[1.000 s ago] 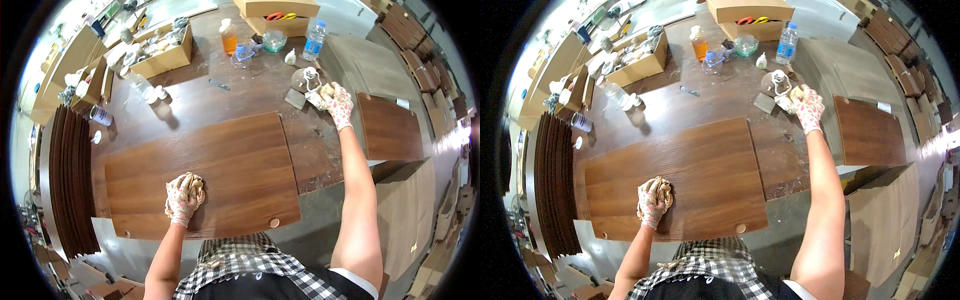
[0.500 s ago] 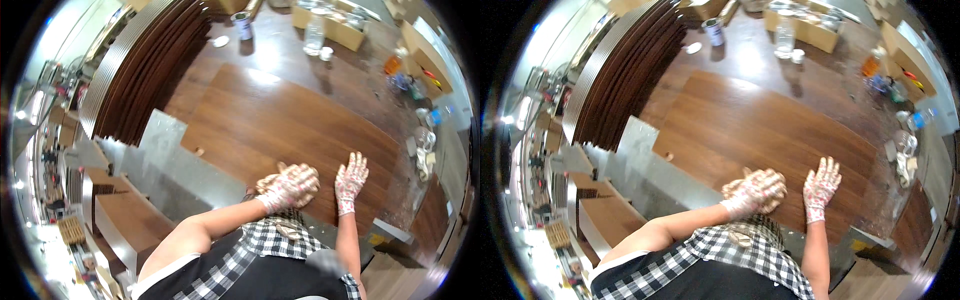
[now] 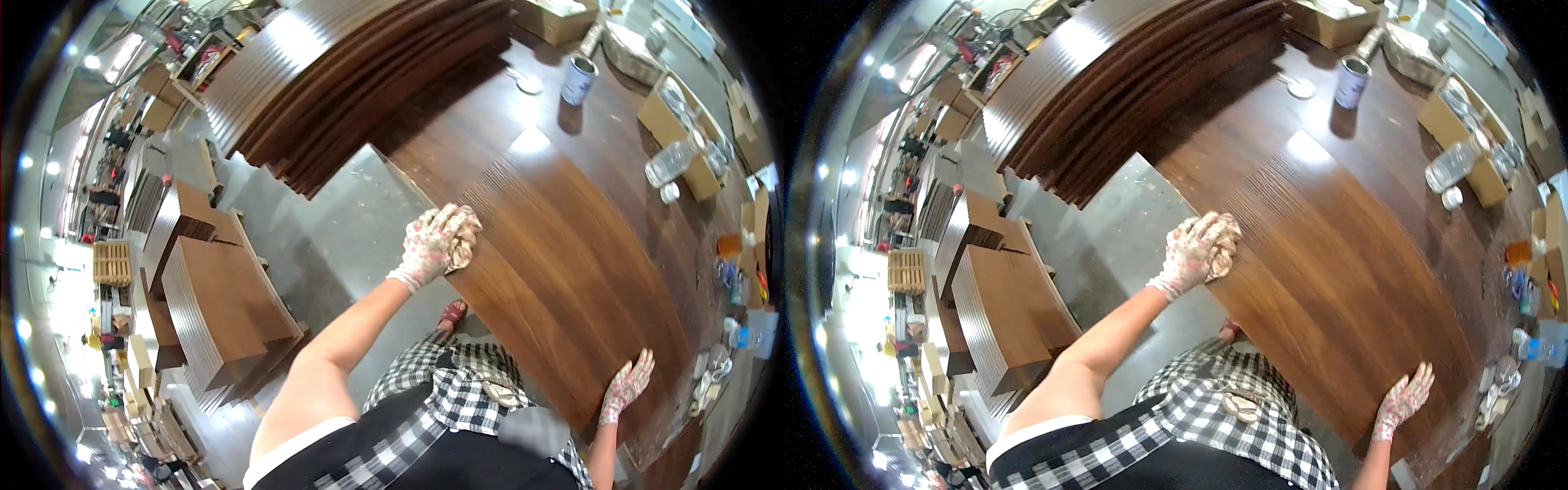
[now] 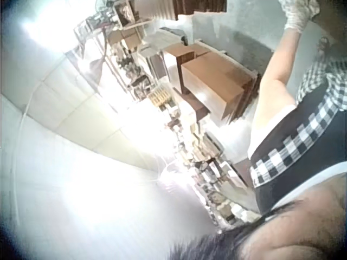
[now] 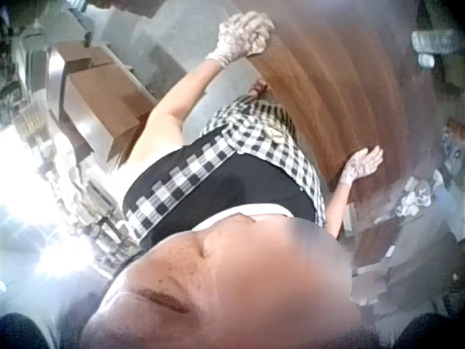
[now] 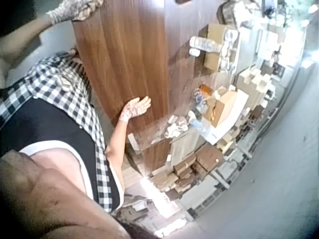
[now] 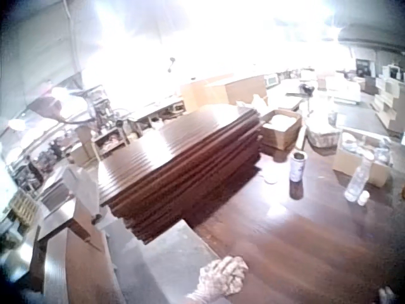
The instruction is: The person rubs a liquid onto a wooden panel with a cloth, picks up a can, and moves the panel to a stack.
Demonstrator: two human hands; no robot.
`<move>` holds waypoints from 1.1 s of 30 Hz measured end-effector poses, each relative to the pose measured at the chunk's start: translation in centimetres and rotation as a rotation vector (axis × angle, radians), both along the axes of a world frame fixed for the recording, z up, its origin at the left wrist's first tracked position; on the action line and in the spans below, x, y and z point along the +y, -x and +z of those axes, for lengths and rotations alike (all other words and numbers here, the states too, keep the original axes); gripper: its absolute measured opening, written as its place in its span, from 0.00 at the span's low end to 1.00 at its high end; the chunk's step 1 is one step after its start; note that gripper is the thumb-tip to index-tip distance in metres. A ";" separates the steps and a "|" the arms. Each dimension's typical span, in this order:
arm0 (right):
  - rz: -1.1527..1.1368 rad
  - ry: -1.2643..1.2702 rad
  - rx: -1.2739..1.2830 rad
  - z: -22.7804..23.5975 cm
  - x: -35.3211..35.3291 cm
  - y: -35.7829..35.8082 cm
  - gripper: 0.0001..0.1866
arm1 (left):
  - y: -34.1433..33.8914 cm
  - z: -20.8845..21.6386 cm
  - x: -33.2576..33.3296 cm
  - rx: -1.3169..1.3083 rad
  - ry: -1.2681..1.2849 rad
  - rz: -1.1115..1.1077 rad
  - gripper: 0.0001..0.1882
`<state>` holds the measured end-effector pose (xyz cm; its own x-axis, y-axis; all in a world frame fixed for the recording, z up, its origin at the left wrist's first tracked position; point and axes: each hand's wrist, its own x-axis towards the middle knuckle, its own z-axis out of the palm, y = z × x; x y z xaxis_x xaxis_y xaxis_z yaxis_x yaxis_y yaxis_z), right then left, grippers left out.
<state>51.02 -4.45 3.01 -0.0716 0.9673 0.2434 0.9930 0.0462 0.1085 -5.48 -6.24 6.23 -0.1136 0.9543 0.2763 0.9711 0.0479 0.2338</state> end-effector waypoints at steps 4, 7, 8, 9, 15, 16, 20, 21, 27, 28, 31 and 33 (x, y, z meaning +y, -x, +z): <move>0.130 -0.021 0.064 -1.6 0.5 1.0 0.24 | 7.6 0.7 1.4 -0.185 0.088 0.335 0.21; 0.053 -0.048 -0.046 -3.7 -0.2 -1.4 0.24 | 4.6 1.4 6.4 -0.293 0.077 -0.101 0.18; 0.047 -0.050 -0.055 -3.3 -0.4 -1.7 0.24 | 1.9 0.3 5.5 -0.123 -0.101 -0.192 0.20; 0.032 -0.051 -0.063 -2.9 -0.9 -1.9 0.24 | -1.0 -0.7 4.7 0.066 -0.298 -0.252 0.22; -0.027 0.061 -0.006 -0.4 -0.6 2.3 0.28 | 1.1 -0.4 11.8 -0.012 -0.104 -0.055 0.29; -0.048 0.074 -0.003 0.1 -0.8 2.6 0.30 | 1.8 -0.8 14.5 -0.075 -0.065 -0.087 0.31; -0.074 0.086 0.028 1.0 -0.3 2.7 0.33 | 1.4 0.1 25.0 -0.053 0.082 -0.096 0.36; -0.062 0.097 0.040 1.4 0.1 3.0 0.33 | 1.9 -2.2 27.4 0.035 0.016 -0.068 0.33; -0.122 0.106 0.075 4.6 1.1 3.4 0.35 | 1.9 0.0 21.5 -0.031 0.114 -0.187 0.34; -0.119 0.138 0.085 5.1 1.4 3.6 0.35 | 2.3 1.0 22.3 -0.011 0.119 -0.225 0.35; -0.086 0.158 0.091 5.5 2.4 4.1 0.36 | 2.4 2.2 28.0 0.039 0.079 -0.318 0.35; -0.087 0.166 0.120 5.5 3.0 4.4 0.37 | 0.9 2.7 31.1 0.151 0.023 -0.398 0.33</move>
<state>46.66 -1.45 8.47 0.0336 0.9960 0.0825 0.9994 -0.0327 -0.0123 -6.36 24.84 8.95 0.3049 0.9216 0.2401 0.9383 -0.3339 0.0902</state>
